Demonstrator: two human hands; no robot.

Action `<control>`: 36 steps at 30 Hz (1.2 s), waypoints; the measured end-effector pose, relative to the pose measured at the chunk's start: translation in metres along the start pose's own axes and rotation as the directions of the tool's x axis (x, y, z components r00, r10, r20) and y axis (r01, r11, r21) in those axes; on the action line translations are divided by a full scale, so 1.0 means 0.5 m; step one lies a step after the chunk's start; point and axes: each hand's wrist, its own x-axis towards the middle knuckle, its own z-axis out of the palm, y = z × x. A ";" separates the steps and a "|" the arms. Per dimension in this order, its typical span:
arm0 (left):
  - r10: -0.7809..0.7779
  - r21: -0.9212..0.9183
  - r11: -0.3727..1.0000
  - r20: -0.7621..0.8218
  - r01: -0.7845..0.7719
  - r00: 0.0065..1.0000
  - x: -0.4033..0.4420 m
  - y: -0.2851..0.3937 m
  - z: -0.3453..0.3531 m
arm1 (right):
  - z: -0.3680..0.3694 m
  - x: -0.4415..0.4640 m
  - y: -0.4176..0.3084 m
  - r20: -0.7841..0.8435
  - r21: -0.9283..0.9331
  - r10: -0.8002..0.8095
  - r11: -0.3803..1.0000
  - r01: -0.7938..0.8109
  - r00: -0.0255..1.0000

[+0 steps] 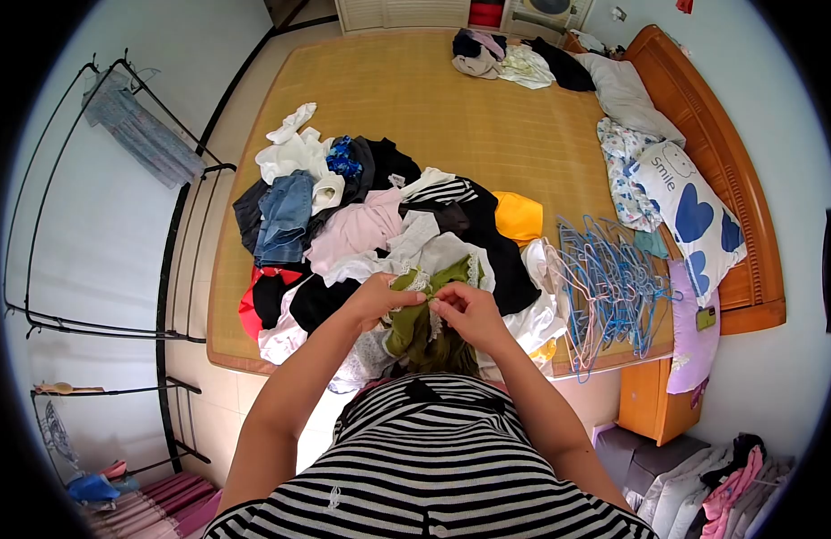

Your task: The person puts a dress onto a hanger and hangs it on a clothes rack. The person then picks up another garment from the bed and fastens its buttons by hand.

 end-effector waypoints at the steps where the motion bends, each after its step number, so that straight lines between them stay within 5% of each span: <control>1: 0.000 0.000 1.000 0.001 0.000 1.000 0.004 -0.005 -0.001 | -0.001 -0.001 -0.007 -0.002 -0.012 0.015 1.000 -0.015 1.000; 21: 0.289 0.378 0.892 -0.053 -0.249 0.956 0.016 -0.023 0.011 | -0.001 0.009 -0.017 -0.058 -0.089 0.049 0.995 -0.054 0.997; 36: 0.195 0.178 0.967 -0.064 -0.182 0.979 0.019 -0.037 0.017 | -0.002 0.012 0.014 0.024 0.461 0.267 0.852 -0.248 0.963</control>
